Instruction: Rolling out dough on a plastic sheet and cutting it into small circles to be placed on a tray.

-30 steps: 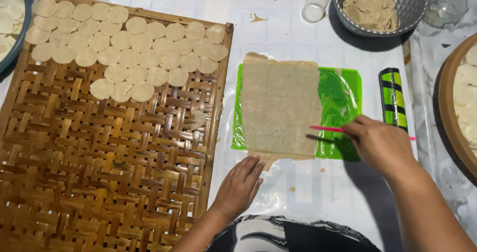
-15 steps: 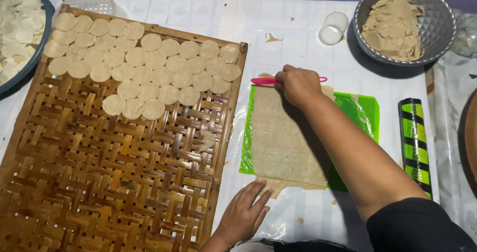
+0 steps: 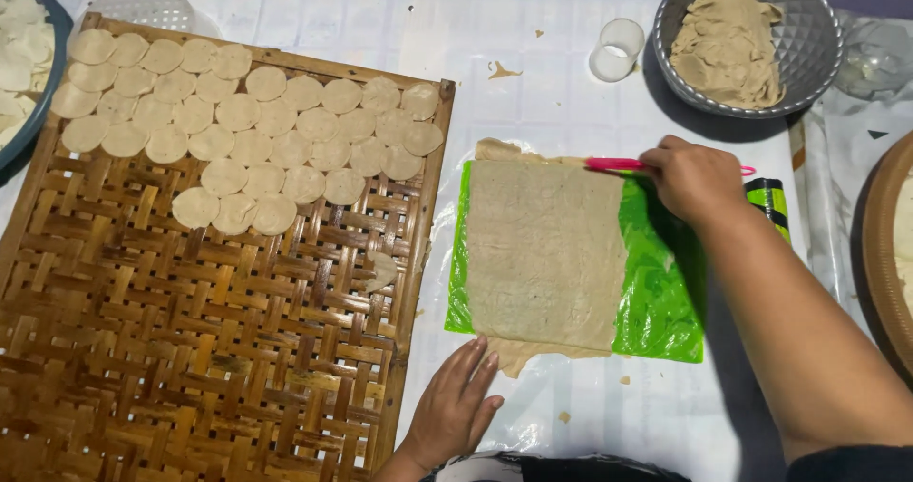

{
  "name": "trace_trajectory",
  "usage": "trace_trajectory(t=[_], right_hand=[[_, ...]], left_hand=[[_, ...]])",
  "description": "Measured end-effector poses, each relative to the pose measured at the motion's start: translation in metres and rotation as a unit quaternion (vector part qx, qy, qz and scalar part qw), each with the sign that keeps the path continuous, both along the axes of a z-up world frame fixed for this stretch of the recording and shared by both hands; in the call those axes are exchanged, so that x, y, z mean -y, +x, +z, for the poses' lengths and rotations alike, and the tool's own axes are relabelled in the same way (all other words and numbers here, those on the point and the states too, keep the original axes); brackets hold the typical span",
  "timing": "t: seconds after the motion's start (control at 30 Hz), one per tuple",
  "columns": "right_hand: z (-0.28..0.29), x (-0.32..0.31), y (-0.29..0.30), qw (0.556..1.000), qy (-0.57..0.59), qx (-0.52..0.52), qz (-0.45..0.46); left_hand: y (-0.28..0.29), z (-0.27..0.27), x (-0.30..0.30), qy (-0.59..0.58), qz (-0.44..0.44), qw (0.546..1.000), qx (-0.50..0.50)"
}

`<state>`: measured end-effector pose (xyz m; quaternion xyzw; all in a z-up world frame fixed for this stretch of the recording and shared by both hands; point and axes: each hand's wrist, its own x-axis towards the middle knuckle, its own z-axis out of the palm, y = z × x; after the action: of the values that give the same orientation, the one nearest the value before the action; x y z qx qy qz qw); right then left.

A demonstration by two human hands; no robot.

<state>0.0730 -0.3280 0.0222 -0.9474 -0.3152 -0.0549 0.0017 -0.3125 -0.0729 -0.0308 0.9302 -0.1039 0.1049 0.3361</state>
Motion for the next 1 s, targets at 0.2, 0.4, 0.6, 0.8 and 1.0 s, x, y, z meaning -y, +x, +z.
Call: trace_trajectory(t=[0.2, 0.4, 0.6, 0.8, 1.0], right_hand=[[0.007, 0.048, -0.014, 0.996, -0.016, 0.010, -0.087], [0.003, 0.044, -0.079, 0.974, 0.180, 0.018, -0.134], [0.028, 0.028, -0.142, 0.951, 0.236, -0.049, -0.193], [0.014, 0.058, -0.175, 0.941, 0.248, -0.039, -0.225], [0.010, 0.072, -0.192, 0.929, 0.277, -0.050, -0.240]], left_hand=[[0.063, 0.038, -0.011, 0.020, 0.055, 0.998, 0.000], [0.204, 0.054, -0.048, 0.036, 0.117, 0.992, 0.013], [0.319, -0.001, -0.079, 0.036, 0.156, 0.987, 0.028], [0.342, 0.007, -0.071, 0.080, 0.165, 0.982, -0.041], [0.359, 0.027, -0.040, -0.054, 0.119, 0.991, -0.026]])
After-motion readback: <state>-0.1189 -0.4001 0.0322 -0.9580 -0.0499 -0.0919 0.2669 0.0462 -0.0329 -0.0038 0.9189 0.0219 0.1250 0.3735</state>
